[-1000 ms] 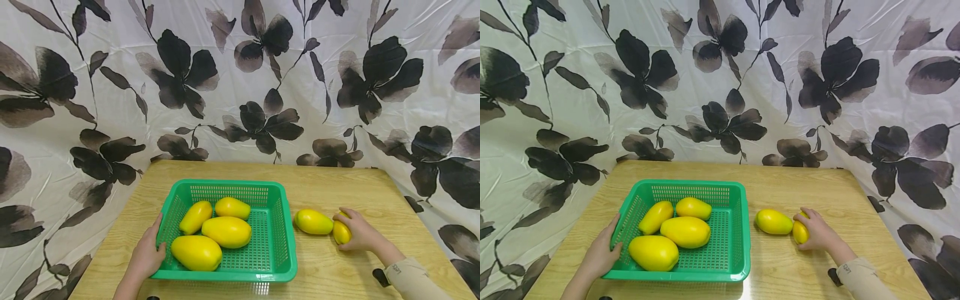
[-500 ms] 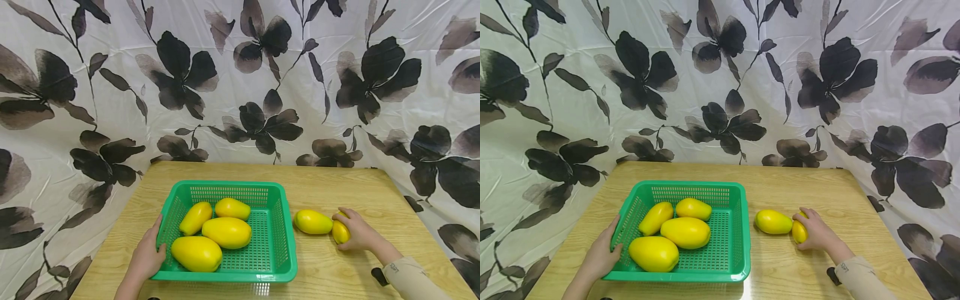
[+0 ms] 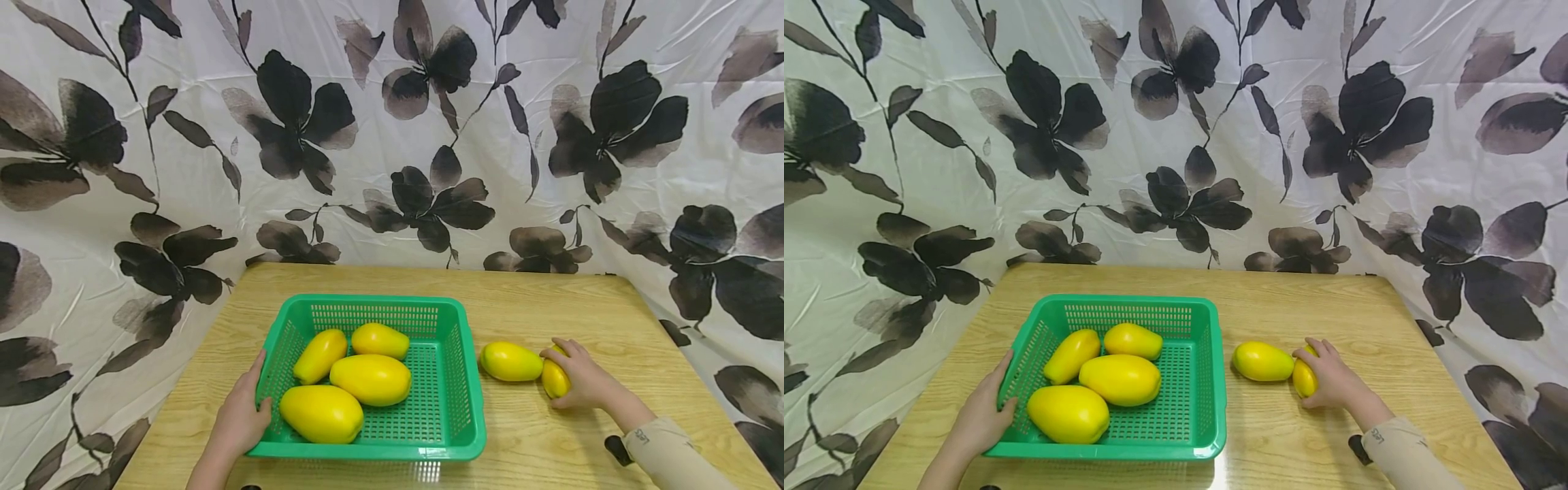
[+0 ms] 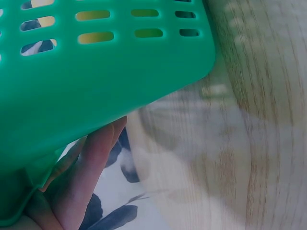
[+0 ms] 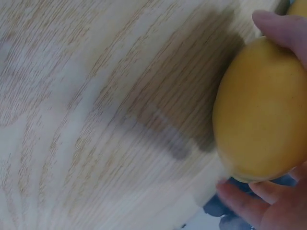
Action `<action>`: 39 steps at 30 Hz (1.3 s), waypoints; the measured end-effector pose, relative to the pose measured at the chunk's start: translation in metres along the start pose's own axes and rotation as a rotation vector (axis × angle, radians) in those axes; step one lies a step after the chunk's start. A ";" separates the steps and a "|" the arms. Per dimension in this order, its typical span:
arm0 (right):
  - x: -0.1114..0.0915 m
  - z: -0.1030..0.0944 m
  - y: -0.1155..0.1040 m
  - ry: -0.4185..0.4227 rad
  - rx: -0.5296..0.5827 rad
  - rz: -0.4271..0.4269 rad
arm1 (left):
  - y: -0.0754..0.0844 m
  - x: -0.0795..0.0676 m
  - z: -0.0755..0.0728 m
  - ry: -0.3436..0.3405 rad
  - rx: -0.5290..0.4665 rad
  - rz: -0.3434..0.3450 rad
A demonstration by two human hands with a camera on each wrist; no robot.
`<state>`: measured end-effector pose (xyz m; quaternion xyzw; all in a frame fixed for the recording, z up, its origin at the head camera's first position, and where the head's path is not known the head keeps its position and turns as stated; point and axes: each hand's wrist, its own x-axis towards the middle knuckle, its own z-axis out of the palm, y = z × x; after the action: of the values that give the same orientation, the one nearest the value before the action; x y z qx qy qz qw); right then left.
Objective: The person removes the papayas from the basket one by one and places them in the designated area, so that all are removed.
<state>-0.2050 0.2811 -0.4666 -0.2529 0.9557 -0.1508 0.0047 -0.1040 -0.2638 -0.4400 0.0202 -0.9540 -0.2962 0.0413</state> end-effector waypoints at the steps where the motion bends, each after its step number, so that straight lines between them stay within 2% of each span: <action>1: 0.000 0.000 0.000 -0.006 -0.001 0.006 | 0.000 0.000 0.000 -0.002 0.000 -0.001; 6: -0.001 -0.004 -0.001 -0.024 -0.020 0.033 | -0.001 0.001 0.000 -0.006 0.004 0.000; 11: 0.001 -0.012 -0.002 0.017 -0.058 0.028 | 0.000 0.001 -0.001 -0.016 0.004 -0.008; 18: 0.005 -0.024 -0.008 0.024 -0.063 0.041 | 0.000 0.002 -0.001 -0.015 0.006 -0.007; 25: 0.014 -0.033 -0.017 0.063 -0.062 -0.006 | 0.000 0.002 0.000 -0.003 0.006 0.005; 31: 0.027 -0.044 -0.034 0.096 -0.073 -0.080 | -0.001 0.001 0.001 0.008 0.004 0.014; 39: 0.043 -0.054 -0.057 0.098 -0.088 -0.173 | -0.001 0.002 0.001 -0.012 -0.003 -0.001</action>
<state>-0.2196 0.2288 -0.3953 -0.3266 0.9351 -0.1208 -0.0660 -0.1060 -0.2645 -0.4410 0.0190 -0.9538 -0.2977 0.0353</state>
